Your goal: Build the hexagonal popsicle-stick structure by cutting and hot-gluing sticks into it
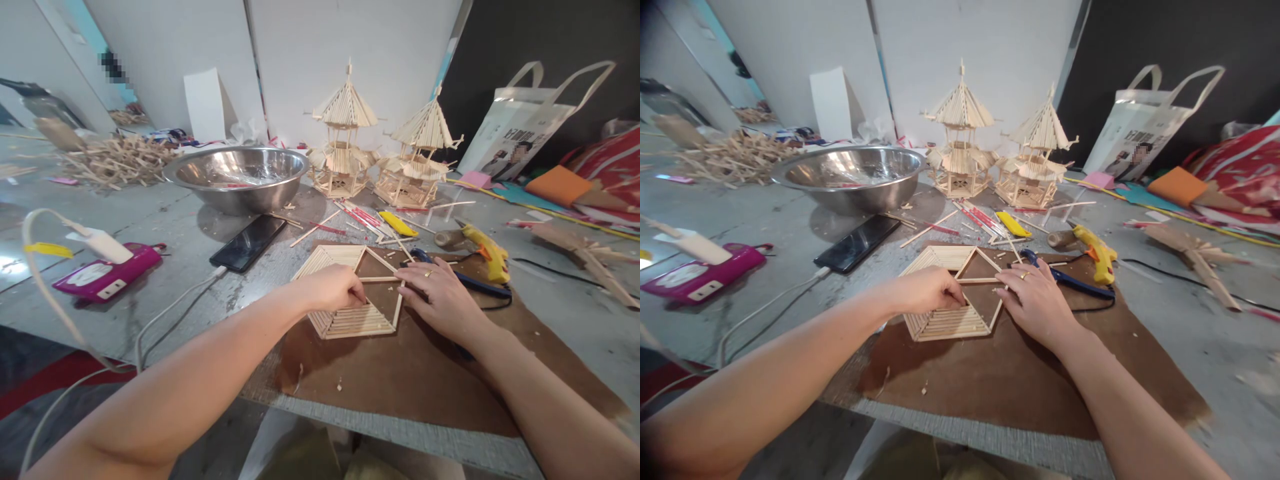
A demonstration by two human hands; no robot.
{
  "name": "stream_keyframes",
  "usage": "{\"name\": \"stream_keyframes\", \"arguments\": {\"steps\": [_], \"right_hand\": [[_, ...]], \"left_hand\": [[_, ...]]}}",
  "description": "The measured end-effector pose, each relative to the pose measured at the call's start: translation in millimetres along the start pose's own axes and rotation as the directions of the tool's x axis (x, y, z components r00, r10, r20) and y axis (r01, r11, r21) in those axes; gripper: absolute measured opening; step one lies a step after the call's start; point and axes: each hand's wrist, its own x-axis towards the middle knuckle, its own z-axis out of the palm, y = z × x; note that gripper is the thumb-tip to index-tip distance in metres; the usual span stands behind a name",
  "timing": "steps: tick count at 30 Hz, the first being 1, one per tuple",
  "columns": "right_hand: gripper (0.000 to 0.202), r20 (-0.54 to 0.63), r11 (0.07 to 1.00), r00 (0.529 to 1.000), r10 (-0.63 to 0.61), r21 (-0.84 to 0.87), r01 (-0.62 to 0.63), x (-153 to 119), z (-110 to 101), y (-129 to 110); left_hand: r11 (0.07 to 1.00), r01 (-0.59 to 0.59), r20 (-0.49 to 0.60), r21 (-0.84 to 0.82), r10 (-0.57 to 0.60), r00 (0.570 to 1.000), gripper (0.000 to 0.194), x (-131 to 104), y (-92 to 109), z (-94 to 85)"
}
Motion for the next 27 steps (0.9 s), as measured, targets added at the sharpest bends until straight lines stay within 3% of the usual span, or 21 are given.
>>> {"name": "stream_keyframes", "arguments": {"steps": [27], "right_hand": [[0.027, -0.091, 0.992, 0.988, 0.124, 0.000, -0.124, 0.0, -8.5, 19.5]], "left_hand": [[0.997, -0.053, 0.025, 0.057, 0.052, 0.998, 0.020, -0.6, -0.4, -2.1]]}}
